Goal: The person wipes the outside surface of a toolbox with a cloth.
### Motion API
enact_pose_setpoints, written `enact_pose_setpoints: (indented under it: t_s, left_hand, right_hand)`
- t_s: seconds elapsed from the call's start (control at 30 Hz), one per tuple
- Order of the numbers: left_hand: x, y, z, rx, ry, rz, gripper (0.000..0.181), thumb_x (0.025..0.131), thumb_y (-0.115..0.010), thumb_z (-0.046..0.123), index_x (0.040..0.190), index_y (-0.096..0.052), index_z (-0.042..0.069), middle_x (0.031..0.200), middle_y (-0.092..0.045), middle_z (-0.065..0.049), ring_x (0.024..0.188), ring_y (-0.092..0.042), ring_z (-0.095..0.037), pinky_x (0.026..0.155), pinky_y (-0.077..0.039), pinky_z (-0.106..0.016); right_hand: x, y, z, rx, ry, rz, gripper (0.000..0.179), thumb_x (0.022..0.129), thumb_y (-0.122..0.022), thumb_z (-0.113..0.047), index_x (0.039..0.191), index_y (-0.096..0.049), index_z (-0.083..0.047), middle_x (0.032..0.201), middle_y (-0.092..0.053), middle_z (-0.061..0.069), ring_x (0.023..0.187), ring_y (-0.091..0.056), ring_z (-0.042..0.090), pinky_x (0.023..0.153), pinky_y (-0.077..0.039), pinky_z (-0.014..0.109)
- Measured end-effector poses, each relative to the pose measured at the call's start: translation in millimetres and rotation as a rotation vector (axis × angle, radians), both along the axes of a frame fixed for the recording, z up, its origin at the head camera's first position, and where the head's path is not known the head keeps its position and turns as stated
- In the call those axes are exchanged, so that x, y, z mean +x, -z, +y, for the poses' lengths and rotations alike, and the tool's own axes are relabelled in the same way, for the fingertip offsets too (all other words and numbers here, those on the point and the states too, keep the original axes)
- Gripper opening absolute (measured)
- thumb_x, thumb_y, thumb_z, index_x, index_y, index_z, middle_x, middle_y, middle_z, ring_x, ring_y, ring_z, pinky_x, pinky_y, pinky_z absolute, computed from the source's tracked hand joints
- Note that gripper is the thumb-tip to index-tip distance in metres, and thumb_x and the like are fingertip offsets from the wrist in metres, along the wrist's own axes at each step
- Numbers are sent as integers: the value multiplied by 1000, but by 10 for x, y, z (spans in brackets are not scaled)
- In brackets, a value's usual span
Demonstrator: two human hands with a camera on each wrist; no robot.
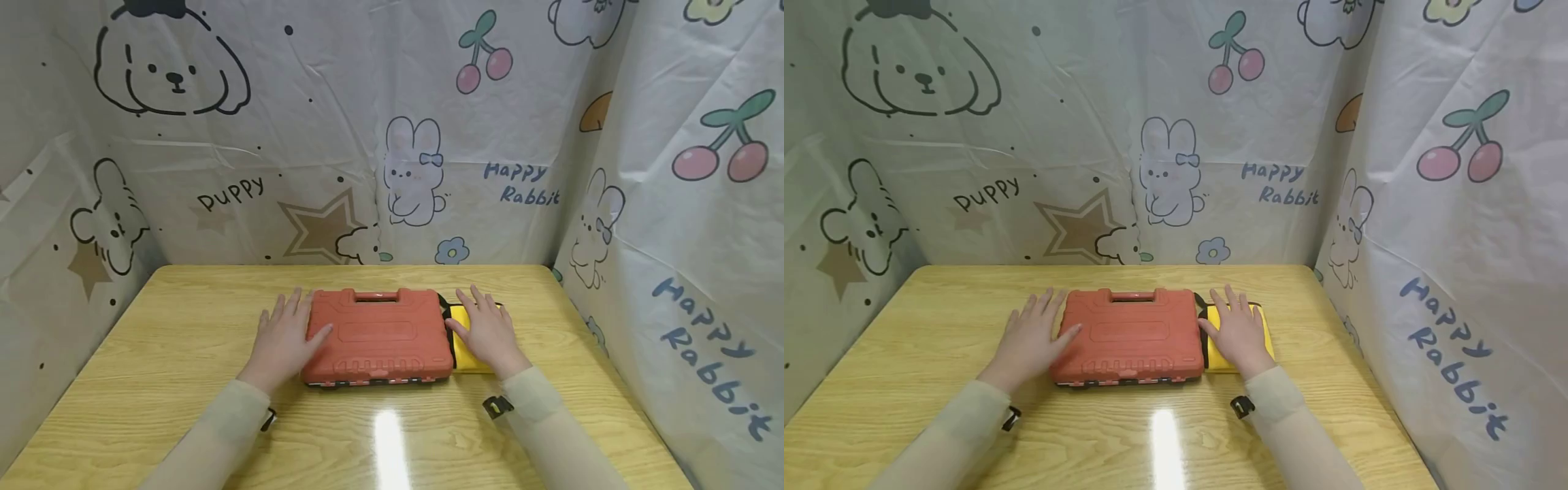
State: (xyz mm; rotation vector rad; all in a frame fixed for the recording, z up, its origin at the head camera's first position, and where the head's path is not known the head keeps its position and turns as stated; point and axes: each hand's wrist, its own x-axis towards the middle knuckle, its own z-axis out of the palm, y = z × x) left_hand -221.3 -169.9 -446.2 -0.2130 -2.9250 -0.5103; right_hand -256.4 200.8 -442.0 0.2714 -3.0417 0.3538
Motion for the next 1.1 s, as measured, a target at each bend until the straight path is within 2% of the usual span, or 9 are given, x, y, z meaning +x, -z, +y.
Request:
enact_pose_setpoints:
  t_s: [0.1,0.2,0.37,0.5,0.7,0.9,1.1]
  left_hand:
    - [0,-4,-28,60,-26,42,60,104,-57,40,146,-52,-2,148,-53,-28,137,-50,-49,110,-42,-67]
    - [12,1,-63,157,-72,27,48,105,-56,33,137,-59,-4,138,-61,-26,126,-60,-45,104,-50,-60]
    - [33,68,-90,309,-125,-88,49,107,-51,32,141,-55,-3,141,-58,-27,131,-55,-45,108,-47,-60]
    - [26,154,-68,402,-143,-128,51,107,-51,31,144,-51,-4,143,-55,-28,131,-55,-45,108,-47,-59]
    - [23,239,-1,549,-162,-198,54,108,-48,31,148,-45,-5,148,-49,-29,126,-59,-43,103,-51,-57]
    - [19,280,37,613,-165,-208,55,109,-47,29,149,-42,-8,149,-46,-32,129,-58,-46,104,-52,-56]
    - [-7,329,68,638,-151,-206,54,109,-46,25,149,-42,-10,149,-45,-34,132,-56,-47,105,-52,-55]
  right_hand:
    - [0,19,19,-22,9,58,61,104,-60,-44,153,-49,-10,157,-45,22,140,-48,47,114,-38,66]
    - [9,38,42,-47,23,83,51,104,-60,-39,144,-59,-7,147,-56,23,128,-59,45,107,-47,62]
    - [73,49,88,-74,31,60,42,104,-61,-33,135,-66,-5,140,-61,23,123,-62,44,105,-49,61]
    - [133,72,122,-57,-5,31,39,102,-65,-28,132,-67,-5,139,-62,24,123,-63,44,103,-50,62]
    - [196,161,163,-35,-84,-54,44,98,-69,-25,138,-64,-5,145,-57,24,130,-58,44,109,-47,60]
    - [210,238,178,-38,-109,-107,59,93,-77,-29,143,-59,-5,154,-48,23,138,-51,45,113,-43,60]
    - [222,254,169,-26,-133,-154,64,90,-80,-34,144,-59,-5,155,-48,21,140,-49,43,114,-43,58]
